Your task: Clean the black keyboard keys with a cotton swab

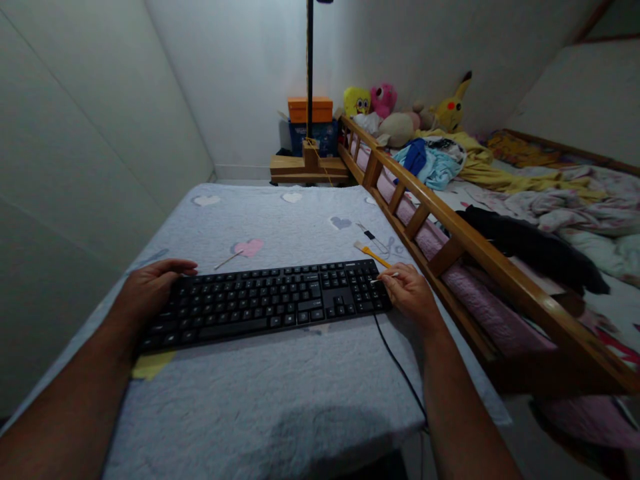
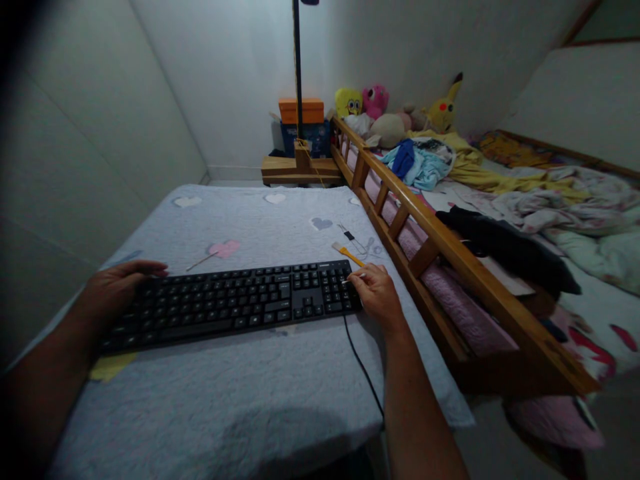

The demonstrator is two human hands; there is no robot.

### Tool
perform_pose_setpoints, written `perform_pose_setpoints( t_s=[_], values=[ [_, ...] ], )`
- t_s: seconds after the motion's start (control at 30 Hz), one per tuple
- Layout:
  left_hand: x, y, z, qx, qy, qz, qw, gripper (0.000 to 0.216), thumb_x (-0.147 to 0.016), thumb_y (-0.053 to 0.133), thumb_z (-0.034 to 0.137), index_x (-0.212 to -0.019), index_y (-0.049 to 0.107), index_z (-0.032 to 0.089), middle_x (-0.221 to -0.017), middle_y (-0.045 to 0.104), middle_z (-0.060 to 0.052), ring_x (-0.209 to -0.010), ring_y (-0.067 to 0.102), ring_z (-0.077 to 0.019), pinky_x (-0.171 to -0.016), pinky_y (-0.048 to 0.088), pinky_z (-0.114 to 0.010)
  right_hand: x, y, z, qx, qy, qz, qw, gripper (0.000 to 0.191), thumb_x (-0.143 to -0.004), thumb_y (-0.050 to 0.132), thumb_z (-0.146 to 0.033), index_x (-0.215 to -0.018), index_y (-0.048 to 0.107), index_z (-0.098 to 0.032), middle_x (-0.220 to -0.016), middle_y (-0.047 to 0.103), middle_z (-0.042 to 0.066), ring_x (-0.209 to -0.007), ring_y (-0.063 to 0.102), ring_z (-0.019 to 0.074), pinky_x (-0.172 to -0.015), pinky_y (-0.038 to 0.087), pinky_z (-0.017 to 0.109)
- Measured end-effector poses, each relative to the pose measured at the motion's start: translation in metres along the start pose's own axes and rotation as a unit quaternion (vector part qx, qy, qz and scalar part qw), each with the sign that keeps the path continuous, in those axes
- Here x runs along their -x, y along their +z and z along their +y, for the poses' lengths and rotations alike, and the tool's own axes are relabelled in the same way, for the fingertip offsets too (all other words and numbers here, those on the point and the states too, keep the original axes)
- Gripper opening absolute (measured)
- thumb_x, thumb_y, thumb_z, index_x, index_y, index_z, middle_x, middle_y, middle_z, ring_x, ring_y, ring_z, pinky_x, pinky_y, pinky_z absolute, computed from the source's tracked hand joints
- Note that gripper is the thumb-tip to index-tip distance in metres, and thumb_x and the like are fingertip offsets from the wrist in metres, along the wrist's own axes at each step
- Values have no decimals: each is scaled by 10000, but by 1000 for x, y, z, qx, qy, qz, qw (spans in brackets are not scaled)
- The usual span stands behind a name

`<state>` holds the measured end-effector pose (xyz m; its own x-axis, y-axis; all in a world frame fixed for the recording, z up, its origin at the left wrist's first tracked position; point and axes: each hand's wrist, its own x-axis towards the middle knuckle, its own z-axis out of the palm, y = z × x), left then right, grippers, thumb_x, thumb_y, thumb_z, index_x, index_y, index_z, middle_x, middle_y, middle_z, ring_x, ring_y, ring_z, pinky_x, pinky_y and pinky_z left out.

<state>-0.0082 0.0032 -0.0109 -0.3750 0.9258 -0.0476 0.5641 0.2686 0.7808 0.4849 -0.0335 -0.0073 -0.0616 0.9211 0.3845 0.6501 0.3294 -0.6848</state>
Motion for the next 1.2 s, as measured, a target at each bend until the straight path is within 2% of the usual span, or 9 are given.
perform_pose_setpoints(
  t_s=[0.13,0.27,0.47,0.67,0.87,1.2],
  values=[
    [4,0,7,3,-12,6,1000,358,-614,551,308,-900,740,206,-989,796,-79,-1040,714,-323,-1034,508,-474,-2,5,7,18,-1,41,999,211,-917,576,-301,-829,760,-245,-837,694,58,-904,601,259,-868,430,415],
    [5,0,8,-6,-3,6,1000,335,-623,553,311,-883,738,209,-982,797,-79,-1050,711,-321,-1045,499,-464,-5,11,12,32,5,54,998,210,-919,582,-303,-869,777,-244,-870,702,68,-919,593,262,-880,432,417],
    [1,-1,2,-5,6,-2,1000,351,-621,556,316,-901,733,200,-990,794,-87,-1050,706,-326,-1052,490,-475,-10,15,15,62,11,31,998,226,-931,560,-267,-933,784,-239,-929,705,79,-978,582,279,-930,400,444],
    [5,0,8,-12,-15,6,1000,383,-617,541,330,-917,737,195,-1010,792,-80,-1033,706,-315,-1027,508,-474,-9,17,17,102,16,22,994,238,-934,545,-249,-970,781,-245,-936,702,72,-983,568,274,-931,388,444],
    [7,0,10,-3,5,11,1000,325,-614,553,319,-856,737,207,-947,798,-72,-980,721,-312,-991,530,-481,-4,14,12,114,4,16,993,238,-937,541,-250,-948,778,-253,-912,690,72,-981,563,278,-913,404,440],
    [4,0,5,5,-5,6,1000,360,-605,548,311,-891,739,203,-986,791,-81,-1029,708,-323,-1045,492,-494,2,11,8,100,0,21,995,246,-931,515,-264,-886,757,-247,-876,678,68,-949,556,274,-897,408,446]
  ],
)
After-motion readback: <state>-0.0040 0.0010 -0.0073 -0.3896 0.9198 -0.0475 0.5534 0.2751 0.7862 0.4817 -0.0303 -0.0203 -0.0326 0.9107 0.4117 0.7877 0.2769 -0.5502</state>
